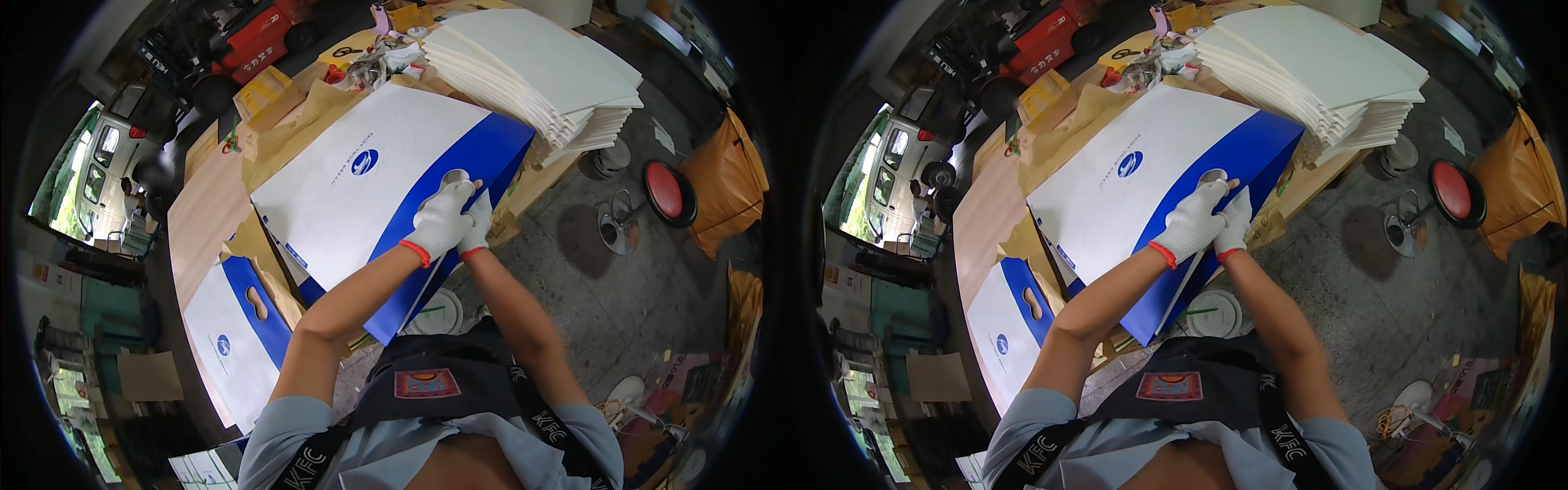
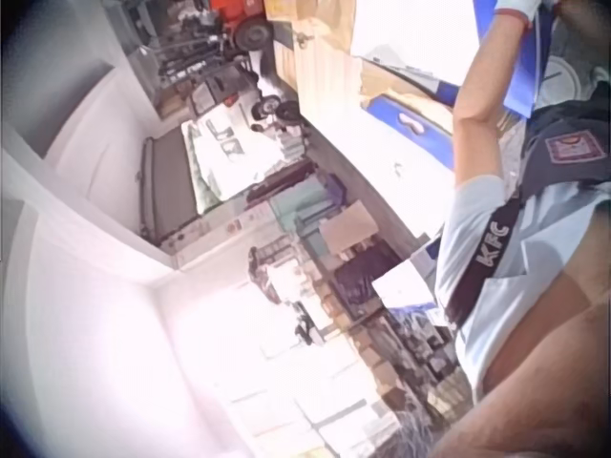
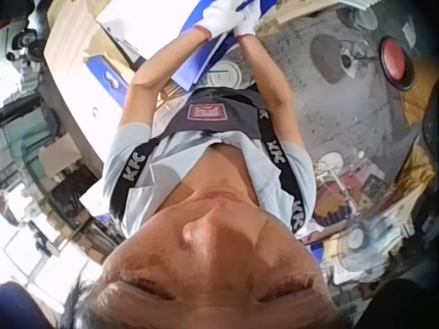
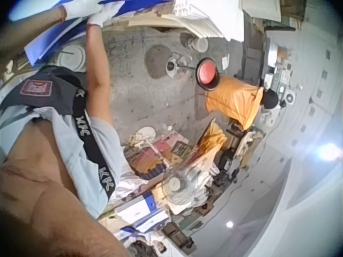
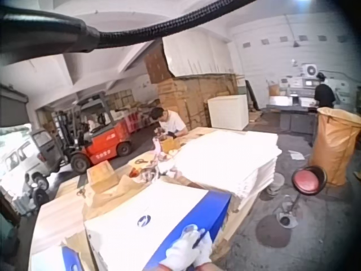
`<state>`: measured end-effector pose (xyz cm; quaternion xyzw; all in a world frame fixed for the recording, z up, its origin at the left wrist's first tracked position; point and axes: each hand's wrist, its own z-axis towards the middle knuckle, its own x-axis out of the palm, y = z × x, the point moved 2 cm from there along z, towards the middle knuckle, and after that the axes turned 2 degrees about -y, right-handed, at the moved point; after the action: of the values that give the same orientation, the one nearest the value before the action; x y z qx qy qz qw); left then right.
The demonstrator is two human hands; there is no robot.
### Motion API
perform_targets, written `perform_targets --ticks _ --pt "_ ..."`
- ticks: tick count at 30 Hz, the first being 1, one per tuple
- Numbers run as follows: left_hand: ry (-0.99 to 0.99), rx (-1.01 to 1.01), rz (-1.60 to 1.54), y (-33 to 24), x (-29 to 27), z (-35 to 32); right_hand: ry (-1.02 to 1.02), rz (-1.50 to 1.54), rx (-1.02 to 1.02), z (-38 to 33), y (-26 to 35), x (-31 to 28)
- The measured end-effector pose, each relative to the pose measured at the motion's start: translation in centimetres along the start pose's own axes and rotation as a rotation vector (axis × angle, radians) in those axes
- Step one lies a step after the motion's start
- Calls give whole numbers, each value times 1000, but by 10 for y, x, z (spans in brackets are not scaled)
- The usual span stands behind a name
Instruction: The person repeatedly picks up stacks of white rectangular panels, aligns them, and places them onto a growing pile on a wooden workbench. The person also handles a blue and white branded box, placing panels inside it.
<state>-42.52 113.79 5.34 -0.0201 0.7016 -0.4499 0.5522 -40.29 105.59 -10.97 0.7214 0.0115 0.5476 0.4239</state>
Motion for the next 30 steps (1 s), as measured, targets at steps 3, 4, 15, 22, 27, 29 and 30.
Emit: perform_targets --ticks 3,4,15,22,27,29,30 --pt "-32 30 -34 -5 18 -5 5 -48 110 -17 -32 -1" --pt "-85 166 -32 -5 27 -11 17 -61 148 -26 -37 -3" --pt "-340 138 -227 95 -15 -86 474 -982 478 -66 50 -55" --pt "-1096 -645 -841 231 -16 -188 465 -689 932 -174 54 -11" --pt "-930 -872 -1333 233 -29 -210 571 -406 906 -184 81 44" --pt "-732 -841 -1171 205 -45 -208 594 -334 901 -189 81 38" --pt "-727 -805 -1184 181 -66 -209 576 -351 925 -194 73 35"
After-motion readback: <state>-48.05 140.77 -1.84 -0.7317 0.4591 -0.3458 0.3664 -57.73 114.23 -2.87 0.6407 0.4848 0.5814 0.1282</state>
